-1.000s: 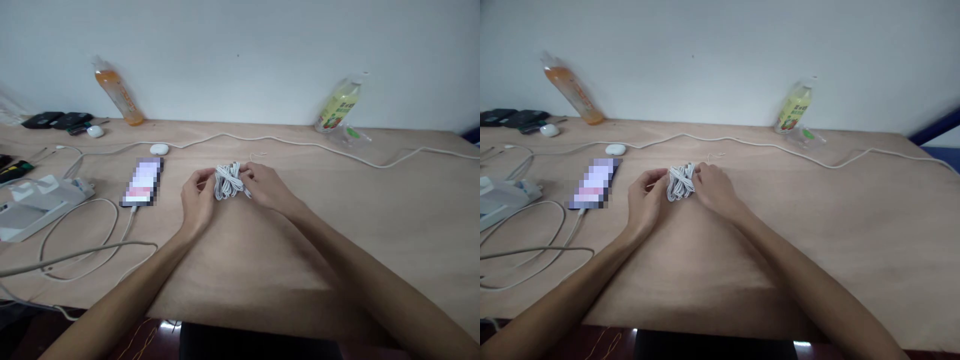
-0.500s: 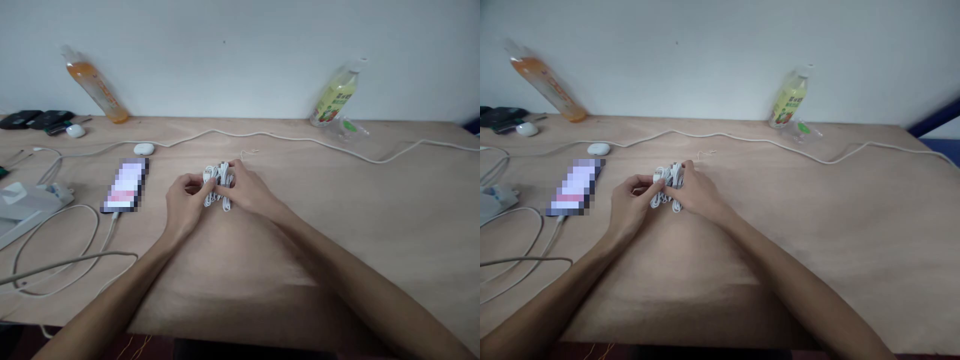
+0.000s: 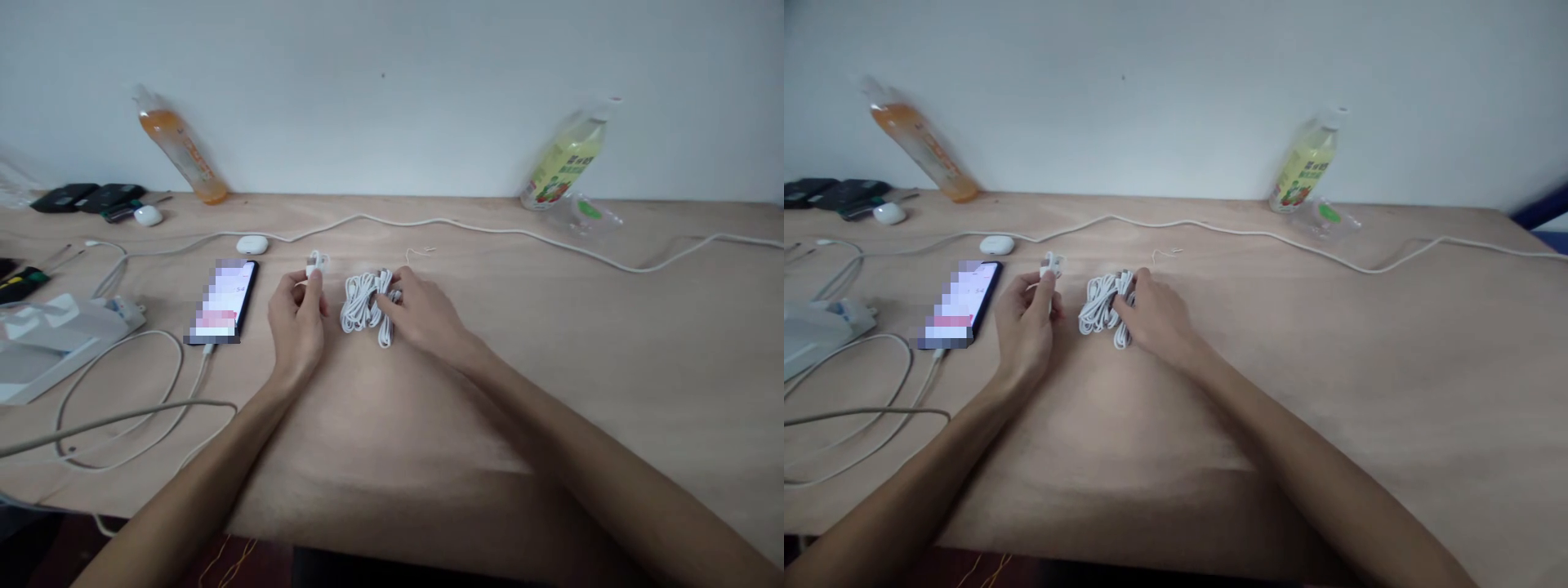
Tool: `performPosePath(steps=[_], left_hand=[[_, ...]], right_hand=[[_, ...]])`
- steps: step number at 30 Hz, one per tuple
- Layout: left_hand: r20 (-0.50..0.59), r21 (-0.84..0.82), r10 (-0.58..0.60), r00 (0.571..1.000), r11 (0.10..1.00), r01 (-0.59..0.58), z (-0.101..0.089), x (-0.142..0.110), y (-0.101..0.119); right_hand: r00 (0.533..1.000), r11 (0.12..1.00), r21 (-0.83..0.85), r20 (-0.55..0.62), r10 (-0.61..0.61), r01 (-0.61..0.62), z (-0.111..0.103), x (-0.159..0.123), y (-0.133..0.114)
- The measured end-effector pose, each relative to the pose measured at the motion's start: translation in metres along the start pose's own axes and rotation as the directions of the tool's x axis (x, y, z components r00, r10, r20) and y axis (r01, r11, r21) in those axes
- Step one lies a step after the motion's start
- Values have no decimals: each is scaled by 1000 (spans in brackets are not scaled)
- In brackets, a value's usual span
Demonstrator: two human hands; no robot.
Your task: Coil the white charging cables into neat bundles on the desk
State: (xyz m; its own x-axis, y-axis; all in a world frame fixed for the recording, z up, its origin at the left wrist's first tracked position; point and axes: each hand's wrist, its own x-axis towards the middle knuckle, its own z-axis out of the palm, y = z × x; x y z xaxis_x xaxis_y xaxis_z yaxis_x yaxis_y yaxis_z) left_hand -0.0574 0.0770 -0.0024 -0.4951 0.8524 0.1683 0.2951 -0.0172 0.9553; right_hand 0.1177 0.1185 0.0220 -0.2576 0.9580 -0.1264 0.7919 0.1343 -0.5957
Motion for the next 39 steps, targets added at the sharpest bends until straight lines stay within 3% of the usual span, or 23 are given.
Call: performPosePath(steps=[4, 11, 17, 23, 27, 33, 39], left_hand=[[47, 213, 36, 998, 976, -46, -4, 3, -4], [57, 390, 181, 982, 901, -188, -2, -6, -1], [186, 309, 264, 946, 899, -312, 2, -7, -3], [258, 350, 335, 906, 842, -411, 6, -8, -11], [177, 346, 409, 895, 825, -446, 3, -8, -8], [8, 534, 455, 890, 751, -389, -4, -3, -11], [37, 672, 431, 902, 657, -342, -10, 2, -18]], right_hand=[[999, 998, 56, 30, 18, -20, -1, 0, 1], [999, 998, 52, 47, 14, -17, -2, 0, 0], [1000, 1000, 29, 25, 11, -12, -1, -1, -1], [999, 999, -8, -6, 44, -44, 3, 0, -1], [999, 999, 1, -18, 49, -49, 4, 1, 0], [999, 999, -15, -20, 43, -43, 5, 1, 3], [999, 999, -41, -6, 35, -35, 4, 1, 1]])
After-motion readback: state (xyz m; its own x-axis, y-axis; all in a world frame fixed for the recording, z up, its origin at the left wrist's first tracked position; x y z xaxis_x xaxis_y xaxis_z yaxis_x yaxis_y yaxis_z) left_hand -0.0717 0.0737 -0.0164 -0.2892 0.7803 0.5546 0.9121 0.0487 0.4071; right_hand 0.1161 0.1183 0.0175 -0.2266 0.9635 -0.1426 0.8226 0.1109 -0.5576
